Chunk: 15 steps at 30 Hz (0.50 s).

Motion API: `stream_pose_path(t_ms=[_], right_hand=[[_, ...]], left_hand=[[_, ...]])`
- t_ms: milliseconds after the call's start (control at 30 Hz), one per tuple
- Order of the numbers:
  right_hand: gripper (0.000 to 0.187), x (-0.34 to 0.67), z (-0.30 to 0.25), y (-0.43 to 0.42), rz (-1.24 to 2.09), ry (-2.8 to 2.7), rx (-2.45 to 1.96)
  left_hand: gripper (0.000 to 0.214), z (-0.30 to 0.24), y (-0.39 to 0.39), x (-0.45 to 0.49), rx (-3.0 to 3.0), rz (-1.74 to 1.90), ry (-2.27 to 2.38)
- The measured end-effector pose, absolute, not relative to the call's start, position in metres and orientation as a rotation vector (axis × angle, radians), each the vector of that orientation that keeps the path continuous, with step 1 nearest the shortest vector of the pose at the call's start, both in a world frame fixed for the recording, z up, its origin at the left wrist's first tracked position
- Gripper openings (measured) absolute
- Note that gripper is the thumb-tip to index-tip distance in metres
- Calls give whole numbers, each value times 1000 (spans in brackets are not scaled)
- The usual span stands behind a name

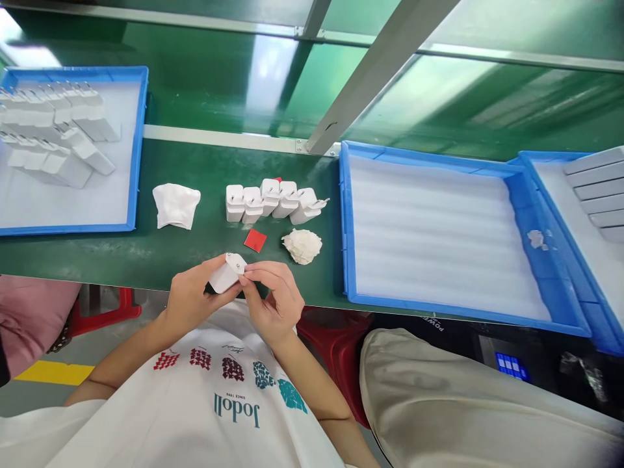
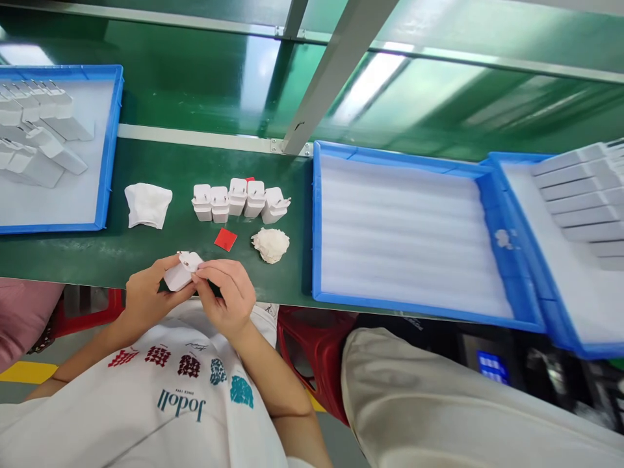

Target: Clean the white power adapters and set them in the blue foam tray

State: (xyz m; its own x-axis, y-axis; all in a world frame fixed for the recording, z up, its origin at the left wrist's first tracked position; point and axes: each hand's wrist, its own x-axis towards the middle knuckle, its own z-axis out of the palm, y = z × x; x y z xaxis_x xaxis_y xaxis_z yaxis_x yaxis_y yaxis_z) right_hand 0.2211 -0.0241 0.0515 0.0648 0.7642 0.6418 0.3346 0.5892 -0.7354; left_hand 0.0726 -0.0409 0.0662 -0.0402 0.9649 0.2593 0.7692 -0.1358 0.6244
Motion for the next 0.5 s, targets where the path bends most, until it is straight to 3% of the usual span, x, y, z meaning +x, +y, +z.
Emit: stream_pose_path(t_ms=[367, 500], right_hand=[[16, 226, 47, -21, 412, -1605, -937], [3, 234, 43, -18, 582, -1619, -850]], left_hand=[[36, 70, -38, 68, 1851, 882, 1757], [32, 84, -37, 66, 1594, 773, 1507]])
